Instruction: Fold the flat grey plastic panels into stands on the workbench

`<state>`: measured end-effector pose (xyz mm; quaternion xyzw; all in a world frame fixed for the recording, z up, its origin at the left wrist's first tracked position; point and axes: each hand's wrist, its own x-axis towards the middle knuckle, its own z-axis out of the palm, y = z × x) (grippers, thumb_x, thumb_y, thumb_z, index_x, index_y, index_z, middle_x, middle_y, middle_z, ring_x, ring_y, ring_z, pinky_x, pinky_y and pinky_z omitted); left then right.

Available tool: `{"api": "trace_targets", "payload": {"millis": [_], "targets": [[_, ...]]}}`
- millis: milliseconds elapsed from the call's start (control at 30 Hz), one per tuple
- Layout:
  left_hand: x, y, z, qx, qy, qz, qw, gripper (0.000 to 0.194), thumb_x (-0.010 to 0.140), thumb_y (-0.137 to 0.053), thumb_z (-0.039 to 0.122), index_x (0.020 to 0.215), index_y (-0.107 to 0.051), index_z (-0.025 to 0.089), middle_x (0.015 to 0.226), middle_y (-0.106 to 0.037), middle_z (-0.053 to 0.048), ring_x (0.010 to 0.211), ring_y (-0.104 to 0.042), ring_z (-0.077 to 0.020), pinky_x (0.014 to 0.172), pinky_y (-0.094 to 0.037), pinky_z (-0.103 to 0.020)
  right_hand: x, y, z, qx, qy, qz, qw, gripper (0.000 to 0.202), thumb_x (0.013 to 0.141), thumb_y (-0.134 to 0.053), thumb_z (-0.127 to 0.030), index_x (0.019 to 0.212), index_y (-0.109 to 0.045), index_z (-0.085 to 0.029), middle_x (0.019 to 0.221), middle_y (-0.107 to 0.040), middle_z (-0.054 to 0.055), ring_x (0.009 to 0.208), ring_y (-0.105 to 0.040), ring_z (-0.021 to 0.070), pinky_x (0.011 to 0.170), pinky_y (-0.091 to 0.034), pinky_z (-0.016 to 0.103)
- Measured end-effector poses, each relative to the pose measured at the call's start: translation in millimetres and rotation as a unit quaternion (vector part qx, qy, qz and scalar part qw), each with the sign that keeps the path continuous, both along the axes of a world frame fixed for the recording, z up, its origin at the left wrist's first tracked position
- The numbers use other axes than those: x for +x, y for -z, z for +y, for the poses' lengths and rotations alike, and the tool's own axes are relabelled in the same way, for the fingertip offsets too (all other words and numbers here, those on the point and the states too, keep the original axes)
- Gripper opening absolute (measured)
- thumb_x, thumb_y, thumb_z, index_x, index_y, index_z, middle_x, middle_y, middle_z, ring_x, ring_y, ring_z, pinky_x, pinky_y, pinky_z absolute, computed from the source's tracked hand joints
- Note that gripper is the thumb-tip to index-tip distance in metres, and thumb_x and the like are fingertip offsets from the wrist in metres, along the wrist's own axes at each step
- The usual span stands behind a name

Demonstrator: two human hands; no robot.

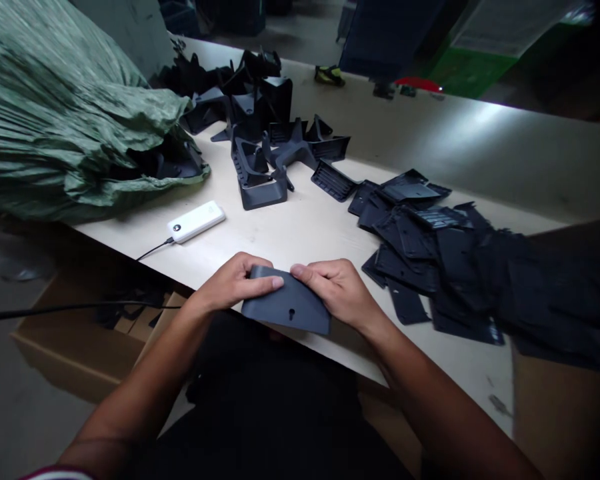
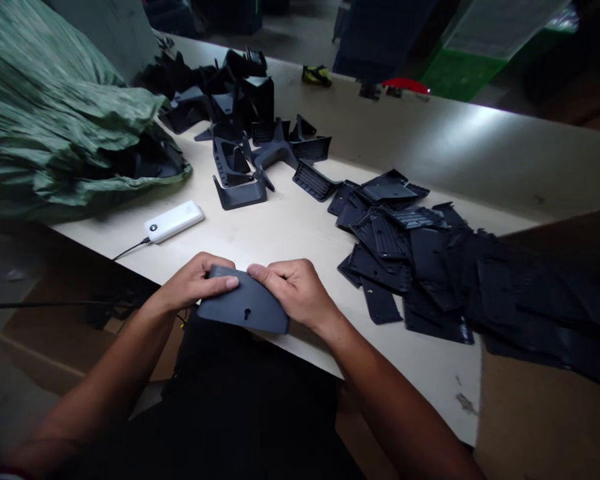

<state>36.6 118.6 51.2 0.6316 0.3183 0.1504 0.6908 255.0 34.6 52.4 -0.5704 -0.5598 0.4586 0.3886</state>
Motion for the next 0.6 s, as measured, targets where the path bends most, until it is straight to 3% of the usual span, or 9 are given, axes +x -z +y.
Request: {"api": "trace_targets", "payload": {"millis": [100, 233, 333, 400, 467, 533, 600], "targets": [[-2, 2.2, -3, -0.006, -0.029, -0.015, 0.999, 0.045, 0.084, -0.078, 0.054, 0.060, -0.062, 0.020, 0.057, -0.045, 0.003, 0.052, -0.037, -0.0114, 0.051, -0.025, -0.026, 4, -1.8, 5, 0.026, 0.050, -0.008, 0.998, 0.057, 0.097, -0.064, -0.062, 0.060, -0.067, -0.019, 0.054, -0.054, -0.002, 0.052, -0.046, 0.0116, 0.048, -0.033, 0.026], [3, 23.3, -12, -0.027, -0.190, -0.083, 0.978, 0.046, 0.084, -0.079, 0.053, 0.061, -0.059, 0.020, 0.059, -0.040, 0.004, 0.054, -0.035, -0.0110, 0.053, -0.025, -0.026, 19, -3.2, 6, 0.156, 0.191, -0.078, 0.966, 0.035, 0.094, -0.073, -0.055, 0.085, -0.081, -0.022, 0.081, -0.077, 0.004, 0.075, -0.069, 0.0193, 0.071, -0.053, 0.031], [6, 33.0, -19, -0.026, -0.311, -0.132, 0.941, 0.041, 0.085, -0.080, 0.050, 0.066, -0.061, 0.019, 0.064, -0.042, 0.004, 0.060, -0.037, -0.0116, 0.057, -0.029, -0.025, 25, -0.9, -3, 0.133, 0.254, -0.017, 0.958, 0.033, 0.090, -0.078, -0.053, 0.086, -0.081, -0.021, 0.080, -0.078, 0.005, 0.072, -0.072, 0.0204, 0.072, -0.057, 0.034], [7, 33.3, -23, -0.014, -0.347, -0.146, 0.926, 0.038, 0.086, -0.081, 0.048, 0.069, -0.064, 0.018, 0.067, -0.045, 0.003, 0.063, -0.039, -0.0120, 0.060, -0.031, -0.024, 21, 2.3, -11, 0.058, 0.220, 0.073, 0.971, 0.037, 0.089, -0.078, -0.056, 0.086, -0.080, -0.019, 0.078, -0.078, 0.006, 0.065, -0.072, 0.0189, 0.066, -0.058, 0.033], [8, 30.8, -27, -0.002, -0.342, -0.141, 0.929, 0.037, 0.086, -0.081, 0.047, 0.070, -0.064, 0.019, 0.067, -0.046, 0.003, 0.064, -0.040, -0.0124, 0.061, -0.032, -0.025, 10, 6.0, -17, -0.022, 0.153, 0.156, 0.976, 0.041, 0.087, -0.079, -0.059, 0.090, -0.080, -0.018, 0.081, -0.079, 0.007, 0.065, -0.072, 0.0180, 0.065, -0.059, 0.031], [9, 28.1, -32, 0.011, -0.311, -0.123, 0.942, 0.036, 0.086, -0.081, 0.047, 0.071, -0.065, 0.019, 0.067, -0.049, 0.004, 0.064, -0.042, -0.0128, 0.062, -0.033, -0.025, -5, 9.7, -19, -0.081, 0.110, 0.228, 0.964, 0.044, 0.084, -0.082, -0.059, 0.093, -0.079, -0.017, 0.085, -0.080, 0.008, 0.068, -0.074, 0.0180, 0.065, -0.060, 0.030], [10, 27.2, -38, 0.017, -0.278, -0.105, 0.955, 0.034, 0.085, -0.082, 0.047, 0.073, -0.067, 0.019, 0.068, -0.054, 0.003, 0.065, -0.045, -0.0135, 0.063, -0.035, -0.026, -18, 12.7, -19, -0.102, 0.111, 0.290, 0.945, 0.044, 0.082, -0.084, -0.057, 0.095, -0.079, -0.015, 0.086, -0.080, 0.008, 0.070, -0.074, 0.0180, 0.068, -0.061, 0.031]]}}
